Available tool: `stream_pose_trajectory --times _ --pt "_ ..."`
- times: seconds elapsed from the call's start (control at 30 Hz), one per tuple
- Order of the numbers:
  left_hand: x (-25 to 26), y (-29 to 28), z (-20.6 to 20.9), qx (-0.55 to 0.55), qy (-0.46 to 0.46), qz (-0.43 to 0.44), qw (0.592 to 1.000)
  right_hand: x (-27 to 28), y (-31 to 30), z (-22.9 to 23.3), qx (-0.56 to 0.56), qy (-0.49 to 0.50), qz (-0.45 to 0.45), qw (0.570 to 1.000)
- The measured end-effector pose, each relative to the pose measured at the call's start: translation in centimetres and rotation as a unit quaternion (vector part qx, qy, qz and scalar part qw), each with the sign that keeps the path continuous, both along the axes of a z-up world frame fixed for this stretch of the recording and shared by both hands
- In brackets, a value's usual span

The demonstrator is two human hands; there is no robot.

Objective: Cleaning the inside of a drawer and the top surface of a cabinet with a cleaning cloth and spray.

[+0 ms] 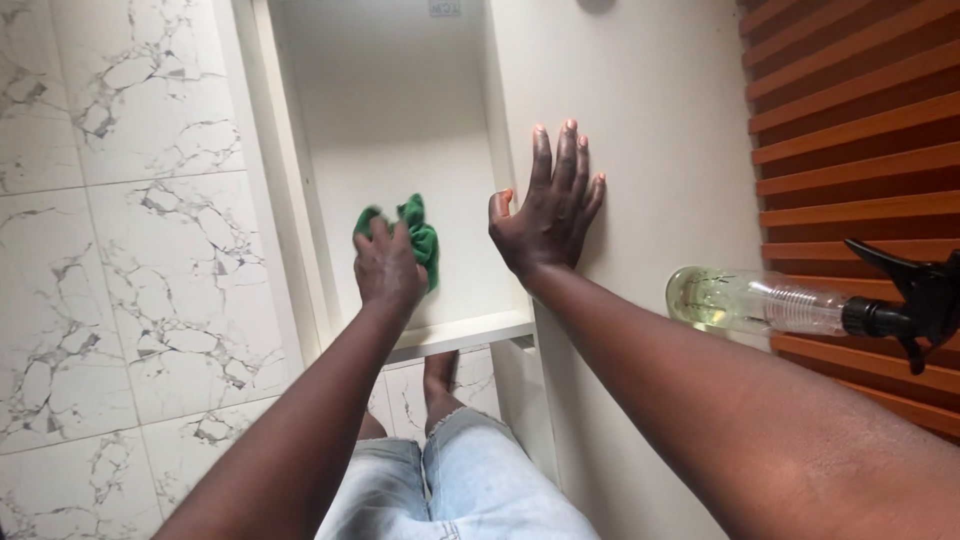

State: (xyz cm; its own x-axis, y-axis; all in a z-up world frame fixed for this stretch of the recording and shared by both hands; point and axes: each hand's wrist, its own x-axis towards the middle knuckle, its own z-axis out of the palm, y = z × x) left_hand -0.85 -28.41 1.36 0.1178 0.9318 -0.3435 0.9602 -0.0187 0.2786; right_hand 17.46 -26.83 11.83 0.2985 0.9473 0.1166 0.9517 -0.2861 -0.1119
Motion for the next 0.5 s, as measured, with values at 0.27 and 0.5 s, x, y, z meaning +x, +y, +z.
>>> stream_pose_trajectory --times 0.27,0.5 --pt "0.1 -1.7 -0.4 -0.130 0.028 0.028 0.991 -0.2 0.5 0.8 -0.032 0.005 -0.019 0.999" --pt "0.8 11.8 -3.3 -0.068 -0.175 0.297 0.936 0.0 0.7 0.7 -0.032 0.008 -0.014 0.999"
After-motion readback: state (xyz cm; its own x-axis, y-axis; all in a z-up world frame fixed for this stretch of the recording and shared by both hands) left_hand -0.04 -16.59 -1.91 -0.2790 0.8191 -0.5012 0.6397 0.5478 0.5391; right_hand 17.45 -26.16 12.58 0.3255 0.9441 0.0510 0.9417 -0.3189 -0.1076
